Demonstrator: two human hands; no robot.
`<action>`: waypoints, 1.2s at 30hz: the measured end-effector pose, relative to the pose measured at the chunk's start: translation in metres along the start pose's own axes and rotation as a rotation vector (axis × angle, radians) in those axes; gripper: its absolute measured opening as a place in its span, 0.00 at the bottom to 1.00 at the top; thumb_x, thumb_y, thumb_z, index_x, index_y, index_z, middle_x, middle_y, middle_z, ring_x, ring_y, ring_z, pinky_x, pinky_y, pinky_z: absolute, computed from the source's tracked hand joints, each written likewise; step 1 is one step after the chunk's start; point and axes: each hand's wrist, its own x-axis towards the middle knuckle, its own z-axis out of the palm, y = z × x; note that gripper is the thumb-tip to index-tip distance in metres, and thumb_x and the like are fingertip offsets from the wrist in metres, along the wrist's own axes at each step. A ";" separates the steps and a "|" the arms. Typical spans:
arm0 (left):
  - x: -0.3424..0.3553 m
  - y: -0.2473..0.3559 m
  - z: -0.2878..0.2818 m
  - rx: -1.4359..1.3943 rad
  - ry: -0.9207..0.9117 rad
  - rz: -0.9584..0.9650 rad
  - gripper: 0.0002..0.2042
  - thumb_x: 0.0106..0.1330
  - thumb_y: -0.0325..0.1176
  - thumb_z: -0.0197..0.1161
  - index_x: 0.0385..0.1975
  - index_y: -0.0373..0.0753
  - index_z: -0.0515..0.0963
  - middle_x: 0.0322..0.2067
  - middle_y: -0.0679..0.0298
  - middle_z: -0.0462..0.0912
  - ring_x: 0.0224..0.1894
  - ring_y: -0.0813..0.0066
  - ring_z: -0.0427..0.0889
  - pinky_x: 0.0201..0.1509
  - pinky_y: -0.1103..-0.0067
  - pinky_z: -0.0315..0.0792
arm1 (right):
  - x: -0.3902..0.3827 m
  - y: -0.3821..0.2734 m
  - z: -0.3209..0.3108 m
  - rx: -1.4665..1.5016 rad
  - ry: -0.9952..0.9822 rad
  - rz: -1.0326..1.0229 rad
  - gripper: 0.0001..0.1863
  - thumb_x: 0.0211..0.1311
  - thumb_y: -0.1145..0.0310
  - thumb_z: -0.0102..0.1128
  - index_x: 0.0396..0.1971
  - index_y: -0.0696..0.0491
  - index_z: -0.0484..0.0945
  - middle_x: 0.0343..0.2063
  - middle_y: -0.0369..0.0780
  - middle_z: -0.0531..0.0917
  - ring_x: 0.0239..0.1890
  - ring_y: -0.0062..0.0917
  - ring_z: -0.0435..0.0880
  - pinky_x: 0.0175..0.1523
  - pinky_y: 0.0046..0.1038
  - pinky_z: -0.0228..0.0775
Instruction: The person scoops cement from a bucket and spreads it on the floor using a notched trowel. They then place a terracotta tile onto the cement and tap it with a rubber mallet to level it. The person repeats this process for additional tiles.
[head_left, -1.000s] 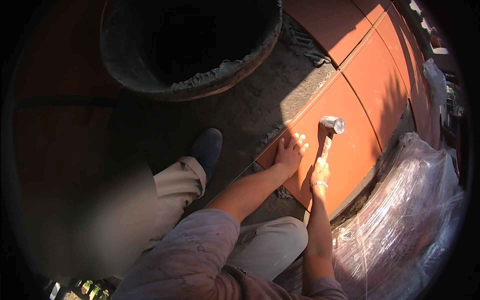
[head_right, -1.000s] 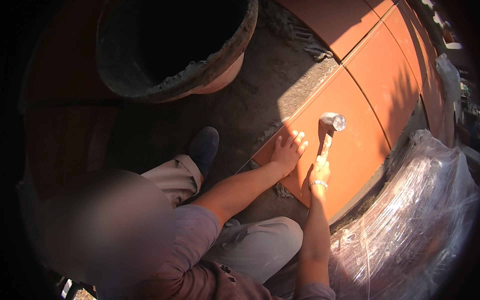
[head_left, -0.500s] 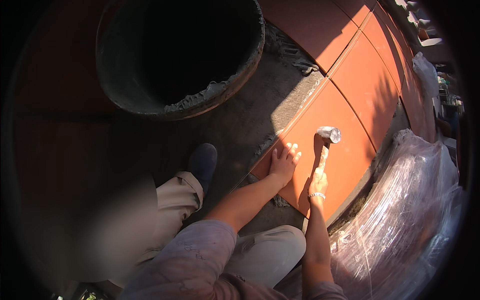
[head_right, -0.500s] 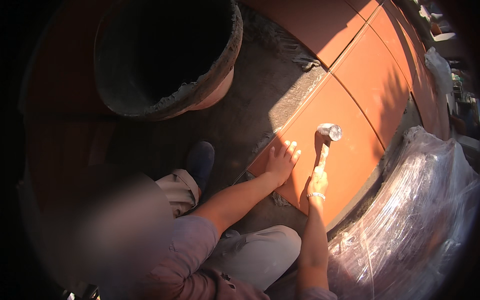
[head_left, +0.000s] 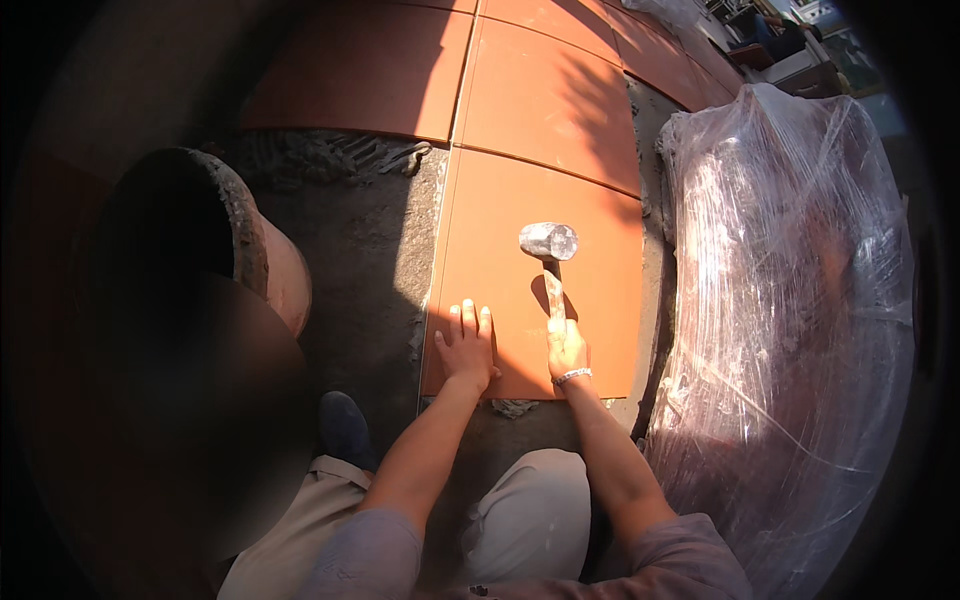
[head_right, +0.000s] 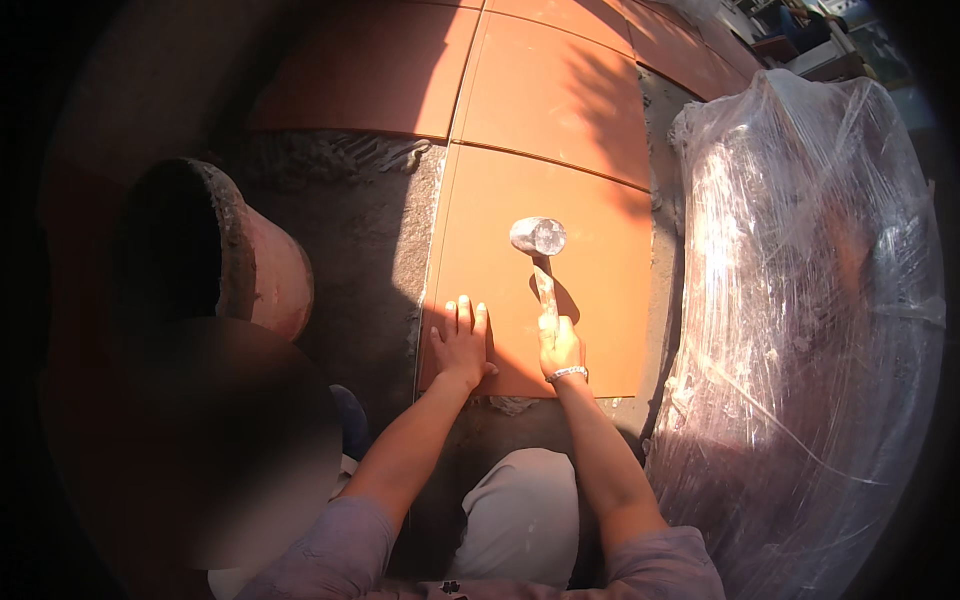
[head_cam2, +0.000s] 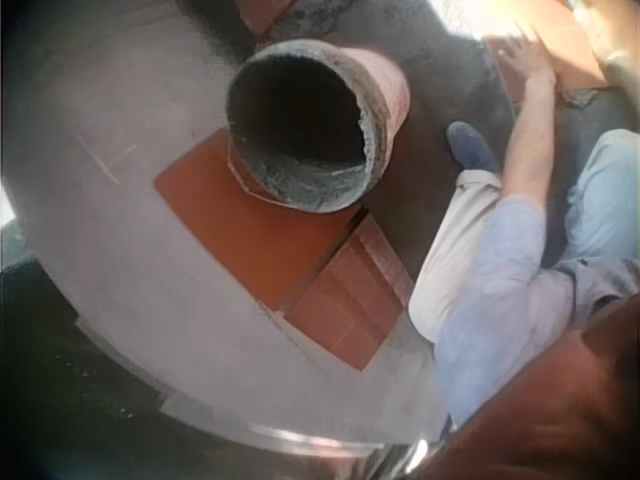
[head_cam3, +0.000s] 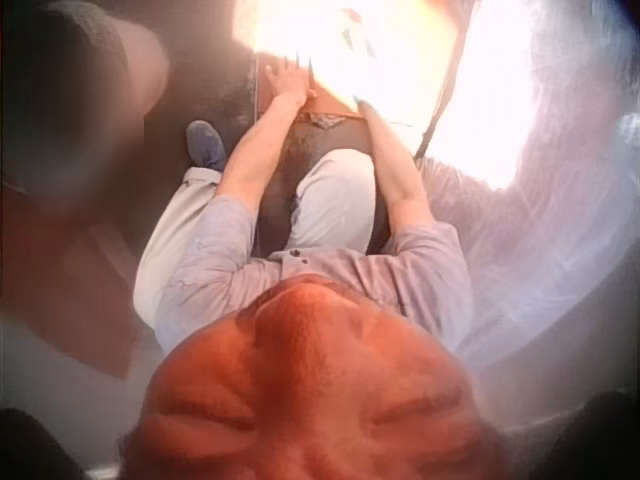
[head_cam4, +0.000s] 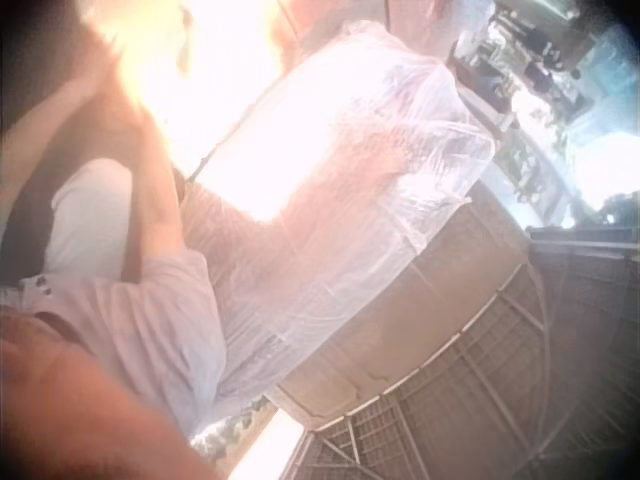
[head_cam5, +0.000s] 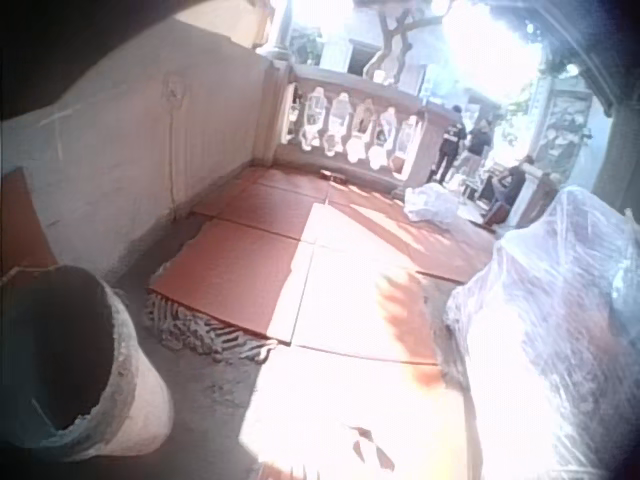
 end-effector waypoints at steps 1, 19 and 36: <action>-0.001 0.001 -0.002 0.019 -0.019 0.003 0.58 0.43 0.51 0.79 0.74 0.52 0.46 0.75 0.61 0.37 0.76 0.57 0.37 0.71 0.46 0.51 | -0.006 0.005 -0.004 0.059 0.061 0.038 0.22 0.69 0.51 0.52 0.35 0.59 0.75 0.27 0.53 0.82 0.33 0.51 0.81 0.38 0.42 0.71; 0.028 0.095 -0.025 0.177 -0.024 0.167 0.57 0.47 0.52 0.78 0.74 0.54 0.44 0.75 0.55 0.38 0.75 0.46 0.39 0.68 0.40 0.52 | -0.042 0.056 -0.074 0.328 0.386 0.068 0.20 0.70 0.53 0.52 0.30 0.57 0.71 0.20 0.50 0.79 0.23 0.45 0.82 0.28 0.40 0.70; 0.043 0.138 -0.018 0.369 -0.162 0.163 0.61 0.43 0.51 0.80 0.74 0.60 0.41 0.75 0.53 0.32 0.73 0.32 0.35 0.64 0.39 0.61 | -0.021 0.095 -0.070 0.577 0.488 -0.014 0.21 0.73 0.52 0.49 0.32 0.57 0.67 0.15 0.39 0.74 0.15 0.24 0.75 0.21 0.28 0.66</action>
